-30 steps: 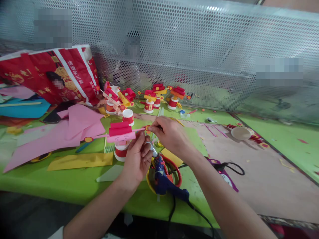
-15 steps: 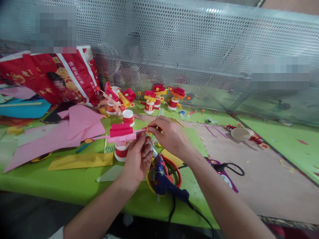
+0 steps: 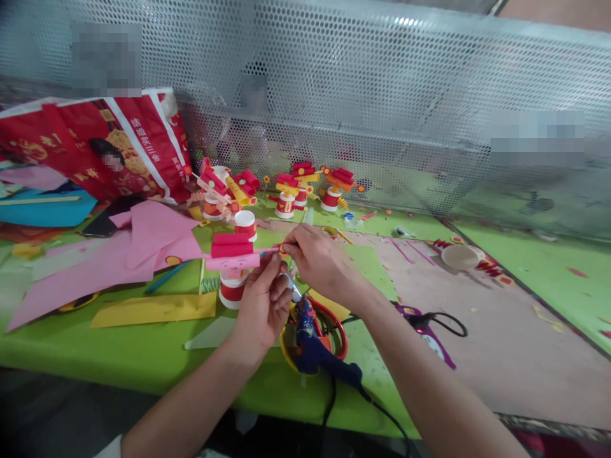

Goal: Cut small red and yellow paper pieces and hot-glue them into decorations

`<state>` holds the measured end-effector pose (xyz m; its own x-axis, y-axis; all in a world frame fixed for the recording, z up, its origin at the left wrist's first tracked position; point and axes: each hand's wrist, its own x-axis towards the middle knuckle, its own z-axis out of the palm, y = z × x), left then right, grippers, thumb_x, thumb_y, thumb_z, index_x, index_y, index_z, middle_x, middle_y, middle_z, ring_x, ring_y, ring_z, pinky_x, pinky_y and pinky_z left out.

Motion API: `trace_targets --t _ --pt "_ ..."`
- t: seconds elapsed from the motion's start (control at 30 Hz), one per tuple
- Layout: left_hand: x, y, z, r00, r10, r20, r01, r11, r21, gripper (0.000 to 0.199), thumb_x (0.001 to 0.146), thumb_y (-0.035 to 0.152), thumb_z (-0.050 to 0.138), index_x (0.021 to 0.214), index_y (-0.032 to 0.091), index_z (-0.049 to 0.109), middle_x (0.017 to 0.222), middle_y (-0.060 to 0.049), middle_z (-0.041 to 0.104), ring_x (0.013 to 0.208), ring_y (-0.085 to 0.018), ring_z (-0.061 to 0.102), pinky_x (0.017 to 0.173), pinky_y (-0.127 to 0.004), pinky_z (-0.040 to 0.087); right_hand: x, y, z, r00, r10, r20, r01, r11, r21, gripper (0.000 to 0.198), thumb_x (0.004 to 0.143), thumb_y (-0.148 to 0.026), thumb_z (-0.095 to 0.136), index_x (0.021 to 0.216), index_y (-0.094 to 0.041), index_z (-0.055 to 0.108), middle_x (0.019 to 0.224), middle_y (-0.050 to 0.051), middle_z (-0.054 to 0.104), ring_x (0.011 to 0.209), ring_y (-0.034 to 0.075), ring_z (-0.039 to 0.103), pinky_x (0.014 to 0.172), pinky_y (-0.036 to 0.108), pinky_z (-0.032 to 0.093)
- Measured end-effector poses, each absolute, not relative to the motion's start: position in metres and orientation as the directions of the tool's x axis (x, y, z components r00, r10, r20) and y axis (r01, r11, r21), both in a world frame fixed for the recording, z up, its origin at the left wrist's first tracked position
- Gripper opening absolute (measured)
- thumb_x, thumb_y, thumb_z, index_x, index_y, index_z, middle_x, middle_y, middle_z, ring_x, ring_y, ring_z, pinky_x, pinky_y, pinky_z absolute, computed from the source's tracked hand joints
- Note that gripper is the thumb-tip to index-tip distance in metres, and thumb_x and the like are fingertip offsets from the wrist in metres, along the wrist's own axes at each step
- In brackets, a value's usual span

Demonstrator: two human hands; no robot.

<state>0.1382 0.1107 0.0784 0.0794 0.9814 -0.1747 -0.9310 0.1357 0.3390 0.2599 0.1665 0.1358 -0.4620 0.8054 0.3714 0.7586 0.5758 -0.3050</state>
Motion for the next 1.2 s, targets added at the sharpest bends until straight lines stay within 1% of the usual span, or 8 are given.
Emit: trace_targets --t 0.27,0.47,0.6,0.73,0.93,1.0,1.1,1.2 --pt "0.138 0.110 0.078 0.086 0.982 -0.171 -0.928 0.141 0.345 0.031 0.075 0.025 0.090 0.087 0.016 0.063 0.071 0.007 0.055 0.045 0.001 0.029 0.039 -0.014 0.017 0.260 0.163 0.137 -0.509 0.778 0.369 0.751 0.611 -0.251 0.016 0.103 -0.023 0.048 0.087 -0.023 0.052 0.090 0.006 0.063 0.080 0.021 0.057 0.070 0.034 0.041" --pt "0.137 0.111 0.079 0.081 0.981 -0.179 -0.934 0.138 0.330 0.031 0.075 0.023 0.089 0.087 0.016 0.062 0.071 0.007 0.055 0.045 0.000 0.030 0.038 -0.014 0.018 0.260 0.165 0.139 -0.516 0.771 0.372 0.747 0.618 -0.245 0.016 0.103 -0.025 0.051 0.092 -0.021 0.062 0.096 0.008 0.068 0.085 0.023 0.063 0.073 0.036 0.046" --pt "0.137 0.111 0.080 0.067 0.981 -0.181 -0.933 0.126 0.338 0.030 0.077 0.025 0.088 0.087 0.016 0.061 0.073 0.006 0.056 0.046 0.000 0.030 0.038 -0.014 0.020 0.264 0.167 0.139 -0.541 0.748 0.384 0.699 0.654 -0.289 0.021 0.104 -0.027 0.050 0.102 -0.022 0.071 0.106 0.010 0.071 0.094 0.025 0.068 0.082 0.039 0.052" --pt "0.137 0.111 0.079 0.067 0.983 -0.174 -0.932 0.124 0.340 0.032 0.076 0.027 0.090 0.088 0.016 0.061 0.073 0.006 0.055 0.046 0.000 0.031 0.038 -0.014 0.020 0.269 0.168 0.140 -0.559 0.731 0.393 0.664 0.678 -0.316 0.026 0.104 -0.028 0.049 0.111 -0.023 0.073 0.112 0.011 0.074 0.102 0.026 0.070 0.089 0.042 0.055" --pt "0.138 0.111 0.079 0.063 0.983 -0.172 -0.940 0.116 0.320 0.031 0.075 0.024 0.090 0.085 0.016 0.061 0.071 0.007 0.056 0.045 0.000 0.033 0.038 -0.013 0.022 0.274 0.169 0.142 -0.576 0.758 0.307 0.631 0.651 -0.422 0.031 0.098 -0.032 0.057 0.124 -0.024 0.072 0.123 0.011 0.074 0.103 0.025 0.073 0.086 0.041 0.060" --pt "0.137 0.112 0.079 0.061 0.980 -0.191 -0.943 0.119 0.310 0.029 0.076 0.022 0.089 0.085 0.016 0.062 0.071 0.007 0.056 0.045 0.000 0.035 0.038 -0.013 0.023 0.276 0.171 0.140 -0.536 0.794 0.287 0.639 0.604 -0.476 0.032 0.095 -0.031 0.061 0.124 -0.024 0.072 0.120 0.011 0.076 0.100 0.025 0.073 0.084 0.040 0.061" --pt "0.135 0.113 0.078 0.060 0.981 -0.185 -0.938 0.119 0.325 0.023 0.081 0.021 0.084 0.094 0.016 0.066 0.073 0.006 0.058 0.045 0.000 0.036 0.037 -0.012 0.022 0.281 0.177 0.138 -0.419 0.846 0.328 0.639 0.532 -0.555 0.037 0.090 -0.032 0.066 0.126 -0.024 0.073 0.110 0.010 0.077 0.093 0.025 0.073 0.078 0.039 0.062" --pt "0.132 0.114 0.078 0.080 0.983 -0.163 -0.921 0.135 0.364 0.017 0.087 0.022 0.079 0.096 0.017 0.066 0.072 0.006 0.058 0.043 0.001 0.032 0.037 -0.012 0.020 0.286 0.180 0.137 -0.360 0.865 0.349 0.682 0.500 -0.534 0.035 0.088 -0.033 0.069 0.120 -0.023 0.075 0.106 0.009 0.077 0.087 0.024 0.072 0.077 0.038 0.061"
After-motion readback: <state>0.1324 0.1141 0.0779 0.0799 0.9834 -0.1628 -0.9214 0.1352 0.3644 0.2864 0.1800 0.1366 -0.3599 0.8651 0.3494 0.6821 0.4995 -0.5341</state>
